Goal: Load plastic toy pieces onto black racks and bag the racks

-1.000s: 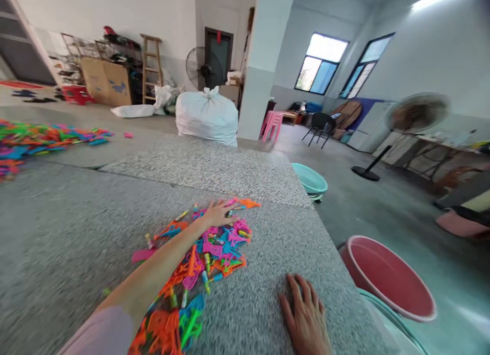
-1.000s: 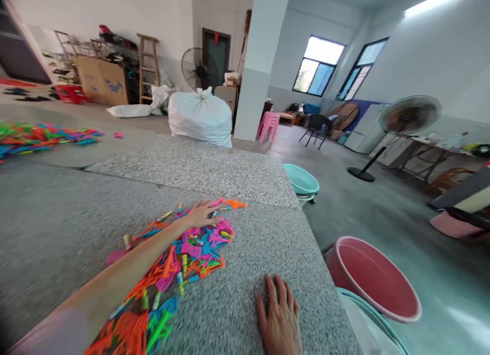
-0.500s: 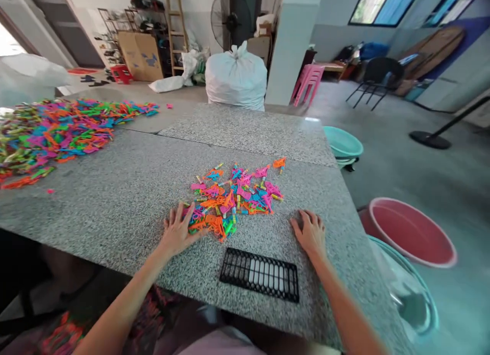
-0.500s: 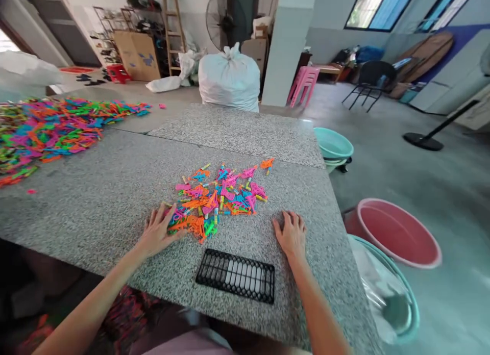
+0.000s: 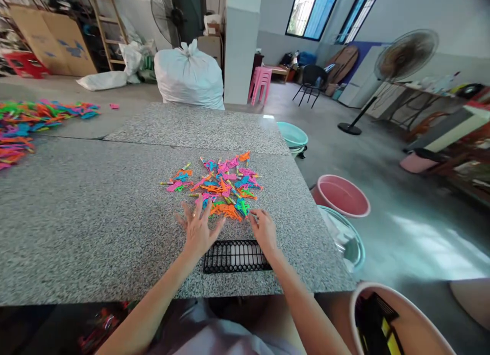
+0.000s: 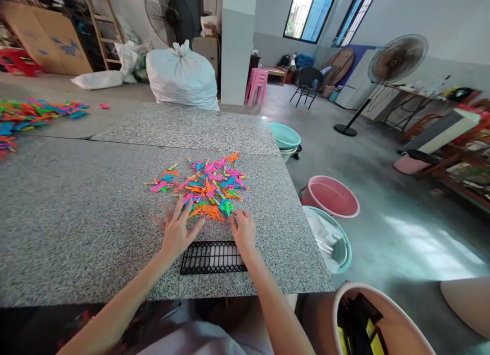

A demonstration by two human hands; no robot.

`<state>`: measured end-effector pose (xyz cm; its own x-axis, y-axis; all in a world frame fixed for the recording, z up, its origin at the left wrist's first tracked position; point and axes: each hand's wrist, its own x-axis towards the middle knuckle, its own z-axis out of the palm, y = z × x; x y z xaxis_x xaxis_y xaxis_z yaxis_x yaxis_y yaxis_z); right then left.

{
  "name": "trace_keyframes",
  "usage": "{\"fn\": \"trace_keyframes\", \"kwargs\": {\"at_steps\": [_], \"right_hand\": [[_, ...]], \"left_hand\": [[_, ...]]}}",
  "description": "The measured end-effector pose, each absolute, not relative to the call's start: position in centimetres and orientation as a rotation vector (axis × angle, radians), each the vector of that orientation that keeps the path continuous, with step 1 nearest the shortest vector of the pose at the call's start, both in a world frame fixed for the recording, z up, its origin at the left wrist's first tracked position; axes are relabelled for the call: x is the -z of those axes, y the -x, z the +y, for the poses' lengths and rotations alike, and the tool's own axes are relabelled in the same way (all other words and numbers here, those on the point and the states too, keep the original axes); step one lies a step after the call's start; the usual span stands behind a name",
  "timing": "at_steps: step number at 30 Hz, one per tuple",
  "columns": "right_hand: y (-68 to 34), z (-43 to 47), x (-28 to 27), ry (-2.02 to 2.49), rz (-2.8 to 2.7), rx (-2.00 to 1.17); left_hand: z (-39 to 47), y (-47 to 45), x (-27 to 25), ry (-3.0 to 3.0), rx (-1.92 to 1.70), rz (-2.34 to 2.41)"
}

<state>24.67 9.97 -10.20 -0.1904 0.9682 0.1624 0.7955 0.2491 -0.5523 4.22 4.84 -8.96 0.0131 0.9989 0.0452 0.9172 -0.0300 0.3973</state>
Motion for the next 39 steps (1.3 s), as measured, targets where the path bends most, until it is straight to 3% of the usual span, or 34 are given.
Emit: {"fn": "trace_keyframes", "kwargs": {"at_steps": [5,11,15,21,28,31,33,39], "right_hand": [[-23.6,14.0,9.5,1.830,-2.084,-0.482],[-27.8,12.3,8.4,2.010,-2.280,-0.340],[-26.7,15.0,6.7,1.595,-2.608,-0.210],[-27.1,20.3,4.9,0.997,-3.066,-0.401],[-31.3,15.2,5.0,1.588,-2.339,-0.544],[-27.4,10.0,7.3,1.455,-1.935,-1.195],[-24.3,7.0,8.4,1.341,-1.707,-1.423],[-18.4,3.0,9.0,1.335,-1.851,-1.326]], "left_hand": [[-2.9,-4.9,10.4,-2.455,-0.439,1.408],[-3.5,-3.8,12.2,-2.628,-0.459,1.519],[-4.2,-5.2,12.7,-2.737,-0.485,1.511],[-5.4,-7.5,13.3,-2.692,-0.482,1.461],[-4.0,-8.1,12.9,-2.582,-0.532,1.502],[-4.2,-8.3,12.5,-2.553,-0.513,1.460],[-4.3,-8.4,12.4,-2.518,-0.481,1.448],[-4.5,-9.1,13.0,-2.392,-0.402,1.461]]}}
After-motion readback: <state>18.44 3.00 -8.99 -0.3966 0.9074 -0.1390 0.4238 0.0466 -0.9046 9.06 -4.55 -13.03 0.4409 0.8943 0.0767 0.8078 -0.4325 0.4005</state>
